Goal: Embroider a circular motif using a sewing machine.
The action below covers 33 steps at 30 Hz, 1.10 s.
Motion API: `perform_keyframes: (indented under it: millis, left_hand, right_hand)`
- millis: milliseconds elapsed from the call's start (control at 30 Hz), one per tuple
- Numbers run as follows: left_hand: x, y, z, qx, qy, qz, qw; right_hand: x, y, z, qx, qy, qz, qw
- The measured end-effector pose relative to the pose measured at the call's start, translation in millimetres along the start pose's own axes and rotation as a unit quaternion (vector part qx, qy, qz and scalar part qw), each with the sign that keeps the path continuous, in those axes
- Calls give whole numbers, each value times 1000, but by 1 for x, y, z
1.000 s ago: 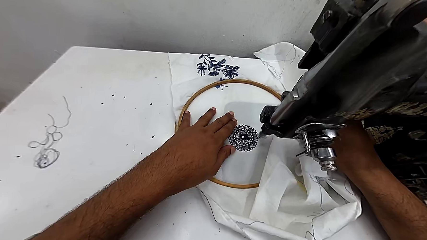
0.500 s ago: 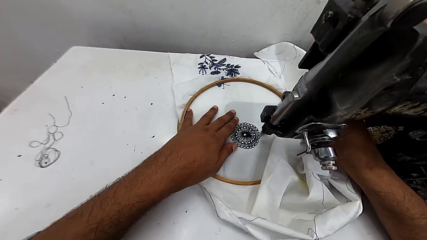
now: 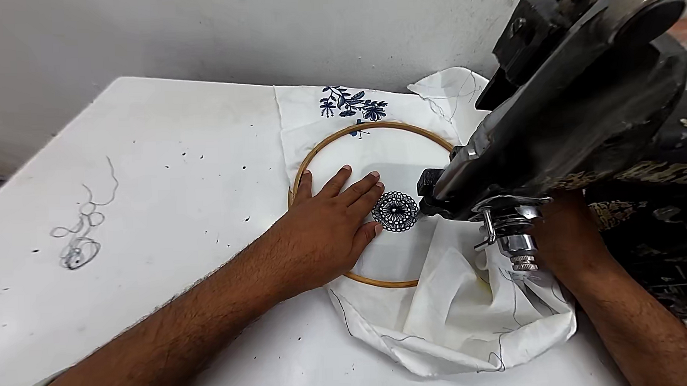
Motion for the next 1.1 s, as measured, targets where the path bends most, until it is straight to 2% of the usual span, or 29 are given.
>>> perform_keyframes:
  millis: [367,500,700,867,1100]
  left_hand:
    - [-6,2,1,8,10,-31,999]
    - [-3,2,-1,3,12,-21,1000]
    - [-1,0,3,3,5,-17,1000]
    - [-6,3,3,6,9,-32,999]
    - [-3,2,0,3,10,-18,1000]
  right_hand:
    - [-5,-1,-1,6,-37,-12,999]
    - [-3,-2,2,20,-19,-8,1000]
    - [2,2,-1,-24,0,-12,1000]
    - [-4,1,-3,-6,-43,-17,999]
    - [-3,-1,-1,10,0,-6,1000]
Point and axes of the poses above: each hand's wrist, its own x-axis towards the middle knuckle, its own y-axis out of the back of the hand, z = x × y, the point moved 6 cm from there along x, towards the middle knuckle, and after that the axes turned 9 degrees about -z, right-handed, at the moved point
